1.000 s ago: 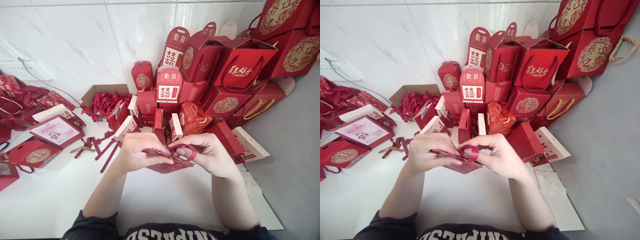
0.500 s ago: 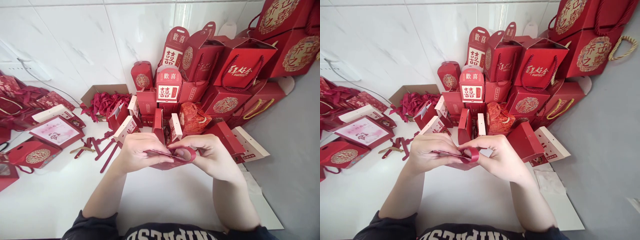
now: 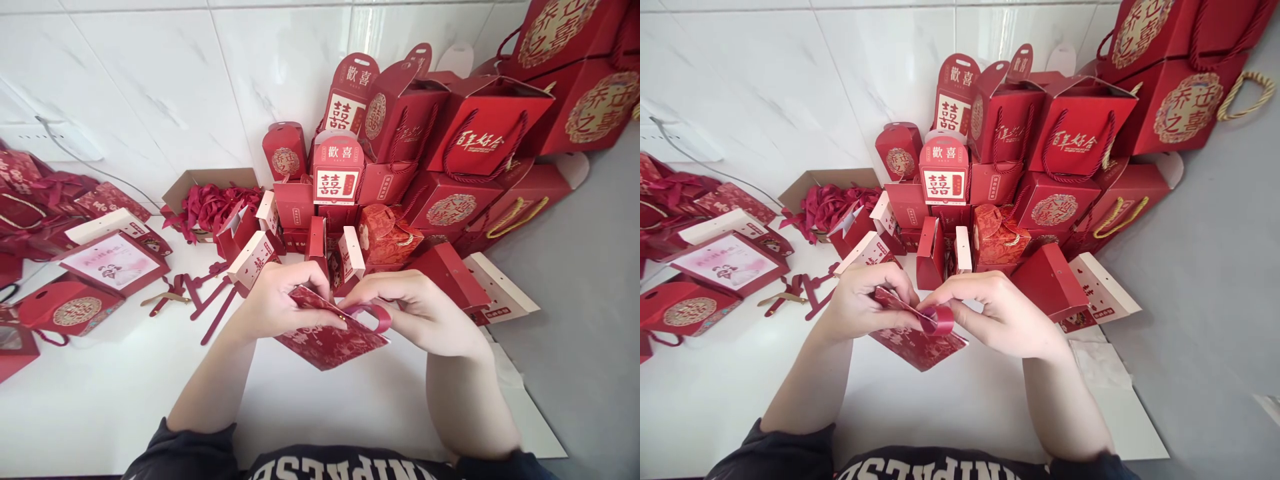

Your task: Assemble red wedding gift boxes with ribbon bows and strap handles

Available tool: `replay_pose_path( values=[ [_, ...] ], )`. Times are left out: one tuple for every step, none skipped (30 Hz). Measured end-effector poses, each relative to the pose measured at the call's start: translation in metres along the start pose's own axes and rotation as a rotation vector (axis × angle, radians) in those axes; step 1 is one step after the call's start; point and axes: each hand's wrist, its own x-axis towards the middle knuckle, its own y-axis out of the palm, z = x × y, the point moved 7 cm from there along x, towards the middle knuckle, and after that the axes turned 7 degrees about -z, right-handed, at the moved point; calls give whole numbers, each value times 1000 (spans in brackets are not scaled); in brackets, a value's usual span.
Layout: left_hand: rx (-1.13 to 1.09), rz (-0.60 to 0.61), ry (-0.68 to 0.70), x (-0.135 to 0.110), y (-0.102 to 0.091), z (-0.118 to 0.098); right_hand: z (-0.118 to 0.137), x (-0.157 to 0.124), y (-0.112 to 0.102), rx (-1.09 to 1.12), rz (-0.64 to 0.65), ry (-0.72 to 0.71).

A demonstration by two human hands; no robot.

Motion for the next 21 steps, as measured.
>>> replay_pose_path(
  values=[
    [-30,27,-29,0,2,2,-3,0,1,39,7,23],
    [-52,52,-54,1,4,3,-5,1,2,70,11,44],
    [-70,73,-71,1,6,4,-7,1,3,89,16,57],
    [-86,92,-82,2,7,5,-8,2,5,95,25,58],
    [-104,103,-88,3,8,6,-8,3,7,85,39,46],
    [-129,113,-94,3,10,7,-7,4,8,61,56,24],
    [-164,124,-101,3,12,9,-5,4,10,30,77,-6],
    [-209,139,-110,3,14,11,-3,4,12,-1,101,-43],
    [-262,160,-123,3,18,14,-1,4,13,-30,124,-84],
    [-322,185,-140,3,22,18,2,4,14,-55,140,-122],
    [-384,200,-154,3,26,21,4,3,14,-78,142,-150],
    [-435,190,-161,4,28,24,6,2,12,-98,126,-169],
    [-462,141,-156,6,28,27,8,2,10,-119,90,-174],
    [-459,58,-139,7,26,30,8,1,6,-146,37,-166],
    [-423,-47,-116,9,21,31,9,1,2,-179,-28,-145],
    [-356,-154,-92,9,16,31,8,0,-2,-217,-97,-118],
    [-269,-241,-72,8,12,28,8,-1,-6,-259,-167,-93],
    [-186,-284,-66,6,10,25,8,-2,-9,-308,-233,-74],
    [-120,-282,-75,5,11,21,9,-2,-11,-364,-295,-67],
    [-77,-254,-92,3,13,17,10,-3,-12,-420,-353,-75],
    [-57,-216,-104,1,15,13,11,-3,-13,-474,-411,-91]
  ],
)
